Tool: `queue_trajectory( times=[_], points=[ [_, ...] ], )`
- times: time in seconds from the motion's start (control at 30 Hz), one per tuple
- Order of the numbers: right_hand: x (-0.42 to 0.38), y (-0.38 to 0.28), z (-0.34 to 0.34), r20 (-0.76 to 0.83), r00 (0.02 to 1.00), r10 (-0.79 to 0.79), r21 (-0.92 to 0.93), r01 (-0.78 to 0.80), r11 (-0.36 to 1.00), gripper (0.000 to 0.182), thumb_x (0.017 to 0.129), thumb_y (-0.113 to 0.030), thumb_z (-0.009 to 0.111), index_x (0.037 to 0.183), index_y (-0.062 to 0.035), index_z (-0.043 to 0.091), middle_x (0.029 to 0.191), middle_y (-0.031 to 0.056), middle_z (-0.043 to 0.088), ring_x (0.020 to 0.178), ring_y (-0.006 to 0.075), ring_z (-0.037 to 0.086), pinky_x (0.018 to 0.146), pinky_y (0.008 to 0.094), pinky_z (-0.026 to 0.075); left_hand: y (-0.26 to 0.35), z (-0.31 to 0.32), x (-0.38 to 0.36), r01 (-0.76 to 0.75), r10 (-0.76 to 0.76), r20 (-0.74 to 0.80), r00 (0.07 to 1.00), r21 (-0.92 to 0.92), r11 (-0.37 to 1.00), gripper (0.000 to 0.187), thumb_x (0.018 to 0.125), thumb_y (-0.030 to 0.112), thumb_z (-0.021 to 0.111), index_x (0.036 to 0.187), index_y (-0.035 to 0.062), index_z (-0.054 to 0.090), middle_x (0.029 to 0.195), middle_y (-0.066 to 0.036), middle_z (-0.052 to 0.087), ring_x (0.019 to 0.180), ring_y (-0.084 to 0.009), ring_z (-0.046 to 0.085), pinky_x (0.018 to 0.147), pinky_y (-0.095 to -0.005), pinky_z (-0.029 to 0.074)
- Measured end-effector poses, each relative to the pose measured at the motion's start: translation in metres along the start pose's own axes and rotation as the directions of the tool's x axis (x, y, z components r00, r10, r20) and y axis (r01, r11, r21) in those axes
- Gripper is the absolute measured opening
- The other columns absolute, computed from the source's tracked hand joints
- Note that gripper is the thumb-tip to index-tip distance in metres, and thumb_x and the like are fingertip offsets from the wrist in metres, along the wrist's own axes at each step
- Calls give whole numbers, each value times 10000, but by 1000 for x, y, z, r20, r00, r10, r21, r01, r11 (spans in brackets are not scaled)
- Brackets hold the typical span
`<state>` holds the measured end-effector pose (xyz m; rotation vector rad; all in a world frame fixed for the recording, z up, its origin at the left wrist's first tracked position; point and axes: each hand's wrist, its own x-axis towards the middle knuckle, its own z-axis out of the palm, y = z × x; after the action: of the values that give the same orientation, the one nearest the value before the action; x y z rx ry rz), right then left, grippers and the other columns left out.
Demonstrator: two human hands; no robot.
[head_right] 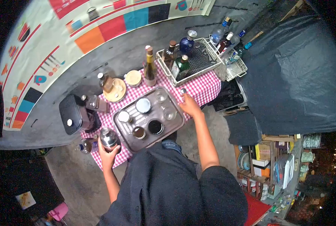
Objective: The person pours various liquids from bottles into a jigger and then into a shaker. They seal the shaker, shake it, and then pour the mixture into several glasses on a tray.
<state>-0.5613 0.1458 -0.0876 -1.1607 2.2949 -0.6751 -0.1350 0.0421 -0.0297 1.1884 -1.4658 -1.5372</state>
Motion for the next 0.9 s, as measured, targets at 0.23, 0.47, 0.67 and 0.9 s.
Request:
queue_trajectory(
  times=[0.23, 0.47, 0.67, 0.9],
  points=[
    [96, 100, 19, 44, 999, -22, -19, 23, 1000, 736, 712, -208, 779, 1306, -6, 394, 1302, 266, 491, 1252, 399, 472, 1058, 414, 390, 18, 75, -18, 81, -79, -38, 996, 65, 995, 906, 659, -22, 827, 1419, 9, 334, 1256, -112, 503, 1079, -194, 567, 878, -315, 540],
    [123, 119, 38, 96, 989, -112, -48, 117, 992, 483, 734, -215, 748, 1120, -69, 496, 1208, 221, 485, 1192, 413, 463, 1005, 450, 411, -7, 110, -41, 78, -44, -147, 988, 237, 968, 889, 632, 62, 858, 1382, 2, 384, 1231, -107, 503, 1111, -205, 527, 925, -319, 462],
    [91, 122, 34, 311, 948, -62, 235, -14, 972, 289, 813, -201, 692, 1027, -46, 573, 985, 137, 629, 876, 245, 632, 783, 369, 520, 4, 130, -30, 83, -74, -48, 996, 244, 966, 886, 640, 78, 855, 1376, -23, 373, 1227, -133, 529, 1108, -215, 547, 949, -324, 457],
    [0, 52, 6, 561, 822, -98, 757, -462, 463, 230, 951, -161, 496, 1147, -75, 582, 999, 70, 584, 770, 146, 587, 642, 249, 495, 17, 169, -3, 60, -216, 294, 931, 461, 885, 892, 604, 209, 901, 1335, -30, 449, 1256, -178, 555, 1201, -258, 527, 1029, -352, 406]
  ],
)
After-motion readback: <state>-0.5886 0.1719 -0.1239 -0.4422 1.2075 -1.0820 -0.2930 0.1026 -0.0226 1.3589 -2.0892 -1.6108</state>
